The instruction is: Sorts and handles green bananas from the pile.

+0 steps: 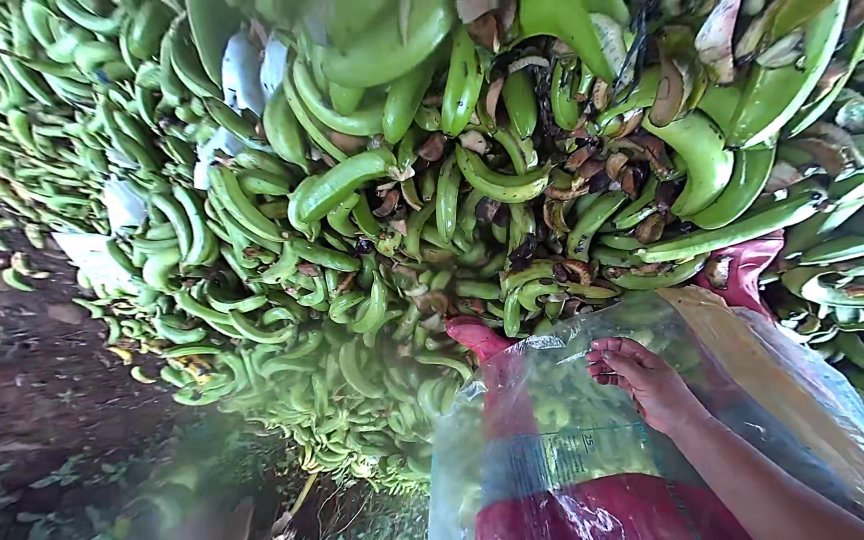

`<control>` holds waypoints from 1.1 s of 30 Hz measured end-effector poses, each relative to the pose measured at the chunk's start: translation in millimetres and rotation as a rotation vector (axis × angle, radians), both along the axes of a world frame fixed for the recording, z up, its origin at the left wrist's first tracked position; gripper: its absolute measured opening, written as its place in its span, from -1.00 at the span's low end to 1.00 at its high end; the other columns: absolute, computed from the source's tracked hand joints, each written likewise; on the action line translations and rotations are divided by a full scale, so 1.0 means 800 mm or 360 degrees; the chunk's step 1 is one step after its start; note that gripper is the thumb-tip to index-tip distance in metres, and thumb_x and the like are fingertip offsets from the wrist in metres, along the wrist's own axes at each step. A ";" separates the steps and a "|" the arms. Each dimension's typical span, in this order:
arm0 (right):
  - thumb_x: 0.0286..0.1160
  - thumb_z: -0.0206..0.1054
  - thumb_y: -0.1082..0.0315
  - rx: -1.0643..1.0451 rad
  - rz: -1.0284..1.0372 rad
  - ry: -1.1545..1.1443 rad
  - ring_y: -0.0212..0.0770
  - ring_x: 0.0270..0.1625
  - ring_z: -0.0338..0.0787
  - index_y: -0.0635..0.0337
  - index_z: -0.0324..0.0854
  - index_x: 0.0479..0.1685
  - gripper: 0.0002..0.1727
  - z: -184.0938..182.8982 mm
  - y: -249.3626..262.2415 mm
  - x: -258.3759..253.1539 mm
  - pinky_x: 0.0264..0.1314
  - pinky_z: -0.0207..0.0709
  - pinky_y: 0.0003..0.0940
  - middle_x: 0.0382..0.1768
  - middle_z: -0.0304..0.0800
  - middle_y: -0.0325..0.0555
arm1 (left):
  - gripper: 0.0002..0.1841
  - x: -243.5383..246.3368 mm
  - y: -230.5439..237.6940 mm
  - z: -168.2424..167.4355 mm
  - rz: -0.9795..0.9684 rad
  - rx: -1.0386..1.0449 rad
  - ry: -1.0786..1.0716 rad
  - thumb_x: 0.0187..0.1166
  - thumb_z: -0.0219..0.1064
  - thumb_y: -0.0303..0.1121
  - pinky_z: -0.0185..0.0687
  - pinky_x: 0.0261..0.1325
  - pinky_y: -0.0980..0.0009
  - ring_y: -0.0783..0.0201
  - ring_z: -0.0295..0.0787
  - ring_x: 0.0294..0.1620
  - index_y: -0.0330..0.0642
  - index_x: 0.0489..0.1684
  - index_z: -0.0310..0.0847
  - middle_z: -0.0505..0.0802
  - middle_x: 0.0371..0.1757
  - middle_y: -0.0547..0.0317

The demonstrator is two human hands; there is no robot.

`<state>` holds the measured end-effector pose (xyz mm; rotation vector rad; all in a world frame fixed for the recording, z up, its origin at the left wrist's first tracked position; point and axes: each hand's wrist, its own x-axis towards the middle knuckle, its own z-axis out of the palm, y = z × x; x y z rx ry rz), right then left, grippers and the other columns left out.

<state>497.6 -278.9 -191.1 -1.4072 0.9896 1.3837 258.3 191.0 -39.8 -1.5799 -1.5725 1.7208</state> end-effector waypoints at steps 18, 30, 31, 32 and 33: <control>0.65 0.05 0.53 0.0011 -0.0212 -0.0040 -0.37 -0.14 0.86 0.36 0.51 0.21 -0.74 0.004 -0.022 0.007 0.03 0.76 -0.48 -0.07 0.82 -0.15 | 0.31 0.305 -0.367 -0.423 0.0582 -0.1243 -0.1229 0.11 0.81 -0.05 0.48 0.53 -0.25 -0.34 0.48 0.60 -0.18 0.90 -0.14 0.38 0.69 -0.44; 0.64 0.11 0.61 -0.0011 -0.0119 -0.0037 -0.36 -0.13 0.84 0.38 0.50 0.23 -0.74 0.001 -0.008 0.009 0.02 0.74 -0.50 -0.05 0.77 -0.10 | 0.49 0.287 -0.424 -0.381 0.0474 -0.1287 -0.1126 0.11 0.77 -0.22 0.68 0.24 -0.23 -0.41 0.62 0.37 0.27 0.94 -0.63 0.15 0.75 -0.51; 0.68 0.09 0.60 -0.0024 -0.0111 -0.0021 -0.36 -0.14 0.83 0.39 0.49 0.24 -0.75 0.000 -0.007 0.009 0.00 0.73 -0.50 -0.05 0.76 -0.10 | 0.44 0.291 -0.415 -0.369 0.0447 -0.1347 -0.1062 0.15 0.76 -0.21 0.68 0.22 -0.24 -0.40 0.65 0.34 0.30 0.95 -0.58 0.18 0.74 -0.52; 0.71 0.08 0.59 -0.0034 -0.0105 -0.0004 -0.36 -0.16 0.82 0.40 0.49 0.24 -0.76 -0.002 -0.004 0.009 -0.01 0.72 -0.49 -0.06 0.76 -0.09 | 0.40 0.295 -0.399 -0.354 0.0384 -0.1429 -0.0993 0.19 0.73 -0.19 0.68 0.19 -0.23 -0.38 0.68 0.29 0.32 0.96 -0.54 0.19 0.74 -0.51; 0.73 0.07 0.58 -0.0043 -0.0096 0.0015 -0.36 -0.18 0.81 0.41 0.48 0.25 -0.76 -0.004 -0.003 0.008 -0.02 0.71 -0.49 -0.08 0.75 -0.08 | 0.36 0.296 -0.380 -0.337 0.0306 -0.1499 -0.0935 0.21 0.71 -0.19 0.68 0.19 -0.26 -0.39 0.69 0.28 0.33 0.96 -0.48 0.17 0.76 -0.52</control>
